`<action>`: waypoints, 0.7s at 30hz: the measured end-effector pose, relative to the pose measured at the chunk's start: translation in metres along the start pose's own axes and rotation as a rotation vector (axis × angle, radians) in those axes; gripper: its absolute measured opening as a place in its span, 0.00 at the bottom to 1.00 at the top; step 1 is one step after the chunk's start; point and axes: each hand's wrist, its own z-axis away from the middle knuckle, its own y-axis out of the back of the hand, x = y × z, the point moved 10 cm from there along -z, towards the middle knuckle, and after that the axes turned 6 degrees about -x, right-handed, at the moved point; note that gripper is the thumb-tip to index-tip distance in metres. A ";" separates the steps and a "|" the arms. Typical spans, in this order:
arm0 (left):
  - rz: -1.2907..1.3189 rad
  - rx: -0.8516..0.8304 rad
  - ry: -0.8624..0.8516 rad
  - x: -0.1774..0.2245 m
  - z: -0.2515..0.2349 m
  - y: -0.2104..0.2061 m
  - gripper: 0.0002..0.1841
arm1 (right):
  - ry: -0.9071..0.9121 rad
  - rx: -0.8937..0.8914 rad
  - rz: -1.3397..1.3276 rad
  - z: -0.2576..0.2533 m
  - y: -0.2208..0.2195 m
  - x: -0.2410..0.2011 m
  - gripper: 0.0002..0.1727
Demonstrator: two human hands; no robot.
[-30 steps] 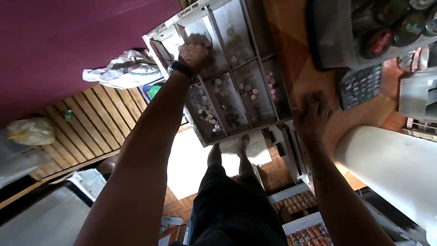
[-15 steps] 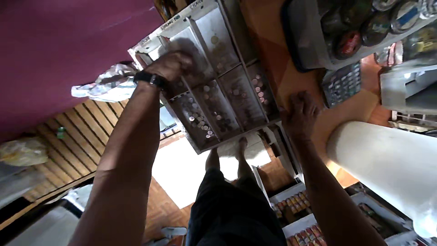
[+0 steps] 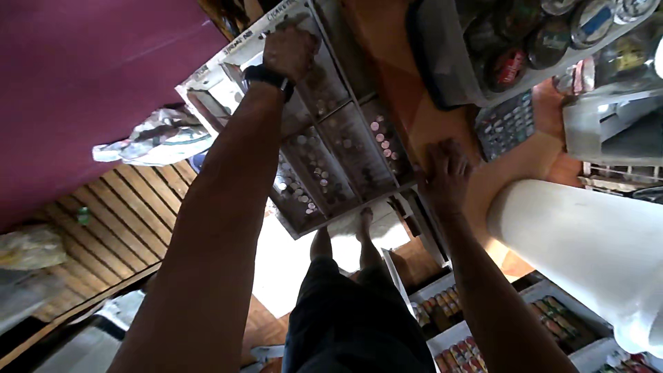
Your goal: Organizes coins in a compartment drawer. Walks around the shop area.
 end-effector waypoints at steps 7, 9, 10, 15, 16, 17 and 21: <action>-0.143 -0.026 -0.043 -0.004 -0.012 -0.020 0.17 | -0.002 0.013 0.006 0.001 0.000 -0.001 0.31; -0.153 -0.026 -0.055 -0.002 -0.012 -0.021 0.16 | -0.001 0.025 0.019 0.002 0.000 -0.001 0.31; -0.149 -0.039 -0.059 -0.001 -0.012 -0.021 0.16 | 0.004 0.034 0.023 0.002 0.000 -0.001 0.31; -0.159 -0.122 -0.058 0.000 -0.017 -0.020 0.16 | 0.016 0.053 0.025 0.001 0.002 -0.002 0.30; -0.170 -0.132 -0.077 0.001 -0.017 -0.021 0.16 | 0.016 0.050 0.023 0.001 0.002 -0.002 0.29; -0.181 -0.135 -0.102 0.002 -0.017 -0.022 0.17 | 0.013 0.035 0.019 0.001 0.002 -0.002 0.29; -0.203 -0.182 -0.115 0.008 -0.007 -0.030 0.16 | -0.001 -0.001 0.023 0.001 -0.001 -0.002 0.30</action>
